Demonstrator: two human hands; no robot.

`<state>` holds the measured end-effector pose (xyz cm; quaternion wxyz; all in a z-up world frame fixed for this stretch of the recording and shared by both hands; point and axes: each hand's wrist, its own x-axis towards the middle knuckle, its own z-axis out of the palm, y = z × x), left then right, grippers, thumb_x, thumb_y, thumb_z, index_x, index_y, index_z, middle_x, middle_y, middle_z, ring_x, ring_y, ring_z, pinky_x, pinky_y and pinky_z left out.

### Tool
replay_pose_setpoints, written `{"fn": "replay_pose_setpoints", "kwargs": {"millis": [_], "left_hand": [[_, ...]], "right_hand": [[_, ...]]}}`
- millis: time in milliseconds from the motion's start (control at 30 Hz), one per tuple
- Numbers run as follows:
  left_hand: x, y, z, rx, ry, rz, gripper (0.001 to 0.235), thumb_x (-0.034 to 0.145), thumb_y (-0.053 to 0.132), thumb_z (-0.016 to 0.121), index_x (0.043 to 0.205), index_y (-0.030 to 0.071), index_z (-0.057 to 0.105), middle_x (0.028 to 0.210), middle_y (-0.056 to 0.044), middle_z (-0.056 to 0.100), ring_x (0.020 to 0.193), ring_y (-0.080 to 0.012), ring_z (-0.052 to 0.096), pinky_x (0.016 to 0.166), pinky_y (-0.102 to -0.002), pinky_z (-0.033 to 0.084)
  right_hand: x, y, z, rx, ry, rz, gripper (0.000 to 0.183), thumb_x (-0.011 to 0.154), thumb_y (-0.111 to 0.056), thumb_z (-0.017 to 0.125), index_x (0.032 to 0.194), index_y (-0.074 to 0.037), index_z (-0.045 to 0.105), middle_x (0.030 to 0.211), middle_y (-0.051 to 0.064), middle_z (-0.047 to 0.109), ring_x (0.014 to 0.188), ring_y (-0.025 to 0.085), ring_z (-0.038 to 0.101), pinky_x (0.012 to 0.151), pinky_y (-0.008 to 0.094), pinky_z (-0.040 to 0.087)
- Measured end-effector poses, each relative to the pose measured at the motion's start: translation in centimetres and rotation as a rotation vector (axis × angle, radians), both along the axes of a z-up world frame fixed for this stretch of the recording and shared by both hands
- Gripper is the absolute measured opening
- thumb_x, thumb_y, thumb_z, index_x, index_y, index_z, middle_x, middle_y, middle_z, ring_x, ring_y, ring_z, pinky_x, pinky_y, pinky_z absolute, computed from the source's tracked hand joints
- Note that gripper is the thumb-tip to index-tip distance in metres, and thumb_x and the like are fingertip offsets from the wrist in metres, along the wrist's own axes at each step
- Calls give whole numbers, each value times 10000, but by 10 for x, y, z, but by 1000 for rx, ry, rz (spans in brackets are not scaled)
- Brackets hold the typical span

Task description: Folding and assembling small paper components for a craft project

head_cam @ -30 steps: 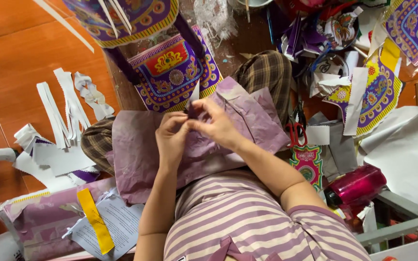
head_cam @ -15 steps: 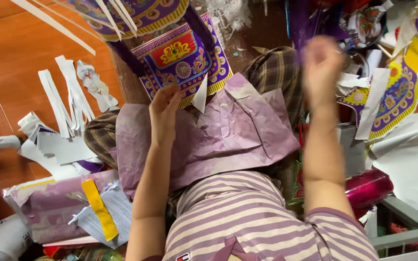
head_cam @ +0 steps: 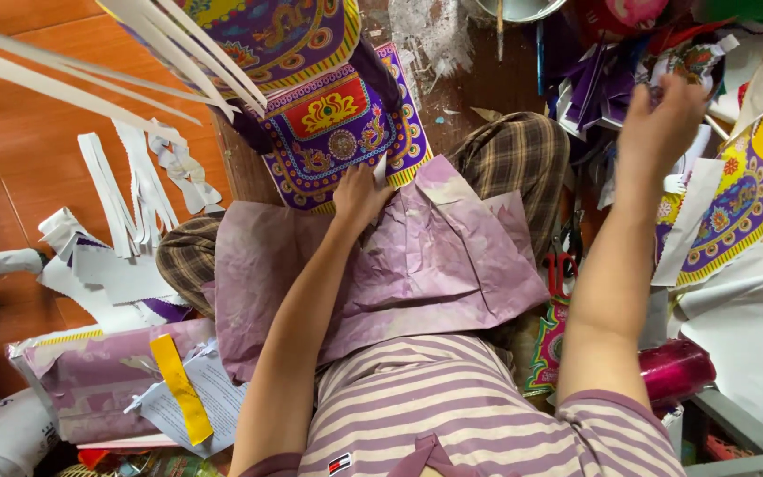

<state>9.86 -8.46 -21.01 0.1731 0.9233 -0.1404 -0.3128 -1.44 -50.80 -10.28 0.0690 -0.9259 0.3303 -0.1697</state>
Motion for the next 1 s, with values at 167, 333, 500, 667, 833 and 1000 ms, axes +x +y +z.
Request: {"fn": "replay_pose_setpoints", "kwargs": {"millis": [167, 333, 500, 667, 833, 1000], "left_hand": [[0, 6, 34, -124, -39, 44, 206, 924, 173, 573, 929, 13, 702, 851, -180, 704, 738, -381, 676, 654, -486, 548], [-11, 18, 136, -623, 47, 316, 144, 897, 216, 744, 947, 81, 734, 1022, -147, 771, 986, -349, 733, 828, -448, 591], [-52, 34, 192, -1150, 274, 545, 66, 907, 10, 751, 944, -2, 697, 1141, -195, 766, 1031, -209, 723, 913, -354, 578], [-70, 54, 215, -1237, 332, 661, 75, 903, -5, 753, 938, -33, 692, 1143, -207, 757, 992, -172, 706, 839, -308, 595], [-83, 57, 202, -1317, 314, 736, 96, 884, -2, 782, 933, -20, 701, 1078, -182, 768, 907, -149, 717, 742, -258, 592], [-85, 57, 216, -1396, 370, 802, 93, 917, 25, 769, 940, -27, 696, 1029, -159, 765, 869, -124, 711, 730, -240, 606]], "right_hand": [[7, 125, 75, 279, -146, 267, 79, 968, -47, 737, 1043, -30, 754, 972, 150, 740, 871, 320, 685, 772, 403, 548], [2, 250, 111, 954, -80, 421, 202, 863, -70, 736, 1057, -109, 776, 1003, 131, 782, 960, 300, 746, 805, 424, 598], [0, 310, 112, 1337, -303, 405, 276, 956, -72, 726, 1229, -33, 713, 1095, 138, 697, 995, 212, 717, 770, 339, 647], [-9, 323, 129, 1284, -360, 544, 312, 932, -50, 765, 1234, 3, 706, 1077, 136, 659, 981, 193, 690, 840, 312, 607], [-15, 329, 137, 1273, -388, 613, 341, 917, -59, 792, 1238, 14, 702, 1080, 124, 640, 984, 182, 682, 868, 295, 596], [-17, 335, 141, 1232, -421, 637, 297, 927, -87, 793, 1189, 18, 704, 1038, 114, 631, 949, 162, 670, 850, 285, 576]]}}
